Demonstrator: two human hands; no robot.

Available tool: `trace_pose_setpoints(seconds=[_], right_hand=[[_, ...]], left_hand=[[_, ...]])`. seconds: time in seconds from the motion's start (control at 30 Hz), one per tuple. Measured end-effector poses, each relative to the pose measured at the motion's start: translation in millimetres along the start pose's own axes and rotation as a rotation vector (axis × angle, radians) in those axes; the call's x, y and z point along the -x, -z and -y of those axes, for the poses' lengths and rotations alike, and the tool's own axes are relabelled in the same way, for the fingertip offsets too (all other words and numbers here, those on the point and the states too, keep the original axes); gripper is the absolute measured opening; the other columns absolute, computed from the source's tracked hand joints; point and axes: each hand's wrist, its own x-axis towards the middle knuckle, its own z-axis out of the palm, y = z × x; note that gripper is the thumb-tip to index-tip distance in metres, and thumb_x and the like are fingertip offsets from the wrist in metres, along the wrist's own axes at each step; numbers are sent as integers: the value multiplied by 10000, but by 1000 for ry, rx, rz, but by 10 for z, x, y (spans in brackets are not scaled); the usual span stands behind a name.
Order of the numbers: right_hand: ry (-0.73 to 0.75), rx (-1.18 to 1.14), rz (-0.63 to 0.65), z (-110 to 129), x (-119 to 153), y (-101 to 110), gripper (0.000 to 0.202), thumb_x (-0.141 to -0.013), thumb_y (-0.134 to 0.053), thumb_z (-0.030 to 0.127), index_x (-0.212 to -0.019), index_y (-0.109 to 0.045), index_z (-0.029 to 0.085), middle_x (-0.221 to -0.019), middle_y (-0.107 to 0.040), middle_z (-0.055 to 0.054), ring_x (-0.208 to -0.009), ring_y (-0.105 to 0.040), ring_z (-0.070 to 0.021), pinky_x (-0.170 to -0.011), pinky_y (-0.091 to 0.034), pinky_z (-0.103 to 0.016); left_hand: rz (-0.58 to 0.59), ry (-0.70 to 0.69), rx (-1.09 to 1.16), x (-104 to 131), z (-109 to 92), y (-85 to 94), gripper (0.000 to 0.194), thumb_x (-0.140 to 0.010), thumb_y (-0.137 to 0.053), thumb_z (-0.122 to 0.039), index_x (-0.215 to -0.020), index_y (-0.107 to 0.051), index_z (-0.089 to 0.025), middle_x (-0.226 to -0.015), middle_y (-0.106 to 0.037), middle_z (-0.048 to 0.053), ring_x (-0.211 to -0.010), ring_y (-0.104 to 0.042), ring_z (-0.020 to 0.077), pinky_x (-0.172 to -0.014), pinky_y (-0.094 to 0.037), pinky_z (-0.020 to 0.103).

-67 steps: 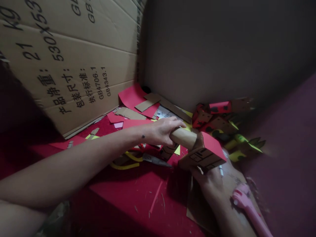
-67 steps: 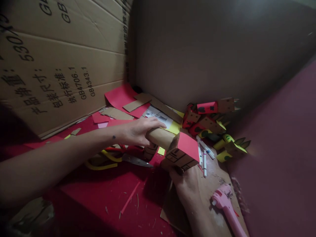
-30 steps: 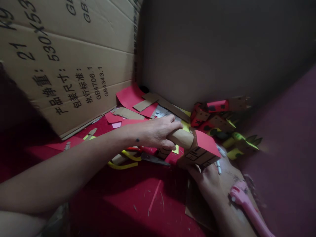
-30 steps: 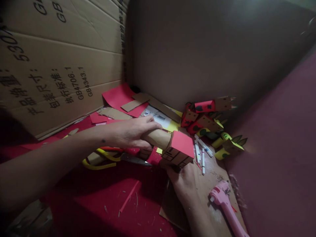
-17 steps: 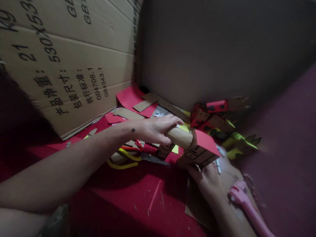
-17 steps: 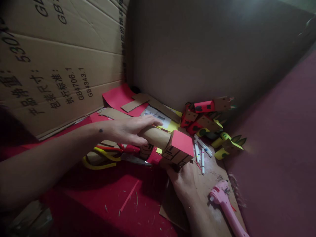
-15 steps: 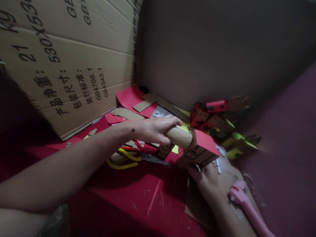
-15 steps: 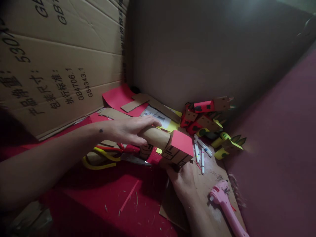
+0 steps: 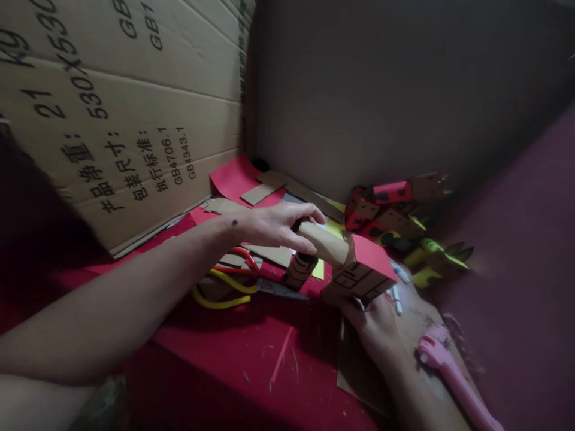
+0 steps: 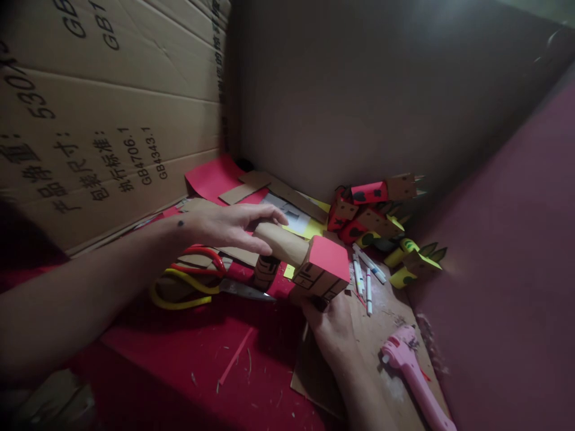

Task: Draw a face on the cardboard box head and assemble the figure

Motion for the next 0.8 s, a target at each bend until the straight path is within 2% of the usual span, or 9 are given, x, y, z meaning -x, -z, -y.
trace_pose_setpoints(seconds=[0.1,0.27,0.47,0.53,0.63,0.7,0.8], right_hand=[[-29,19,64,45,-2,-2,109,-718,-679,315,-786,-718,240,-823,-759,-60,-766,-681,-283,-697,-540,-402],[-68,-33,63,141,8,-6,180,-729,-628,372,-770,-672,202,-805,-745,-77,-760,-674,-273,-671,-528,-379],[-10,76,39,28,21,0,229,-759,-656,401,-864,-650,198,-924,-732,-94,-844,-666,-292,-742,-511,-423],[2,91,46,-13,26,0,214,-770,-657,383,-882,-641,201,-917,-730,-86,-859,-665,-297,-762,-507,-437],[16,94,54,-12,30,-8,205,-775,-653,369,-893,-642,202,-941,-723,-80,-916,-660,-308,-803,-505,-457],[16,75,42,27,29,-20,206,-776,-648,368,-894,-649,199,-947,-720,-81,-928,-658,-301,-808,-509,-449],[5,-45,33,110,19,-39,184,-761,-638,346,-859,-655,190,-870,-721,-70,-808,-666,-254,-728,-530,-390]], left_hand=[[81,48,-1,35,-68,39,528,-875,-590,-496,-1305,-499,-204,-1133,-602,62,-937,-578,193,-733,-450,269],[99,118,-31,68,-148,53,494,-951,-448,-504,-1364,-468,-234,-1280,-566,60,-1094,-547,217,-832,-429,278],[126,80,-49,38,-145,29,463,-939,-487,-445,-1334,-507,-204,-1201,-594,60,-1003,-559,191,-777,-432,246],[100,70,-15,31,-131,31,456,-921,-529,-431,-1310,-536,-192,-1177,-606,62,-964,-569,180,-740,-433,232],[-13,66,88,25,-89,47,414,-889,-587,-401,-1231,-600,-168,-1094,-642,60,-892,-591,162,-710,-438,224],[-100,73,238,18,-41,60,371,-879,-602,-387,-1157,-638,-145,-974,-663,51,-790,-594,138,-671,-447,221],[-170,82,524,-6,48,80,321,-845,-632,-356,-1037,-671,-101,-796,-656,43,-625,-570,112,-566,-455,219]])
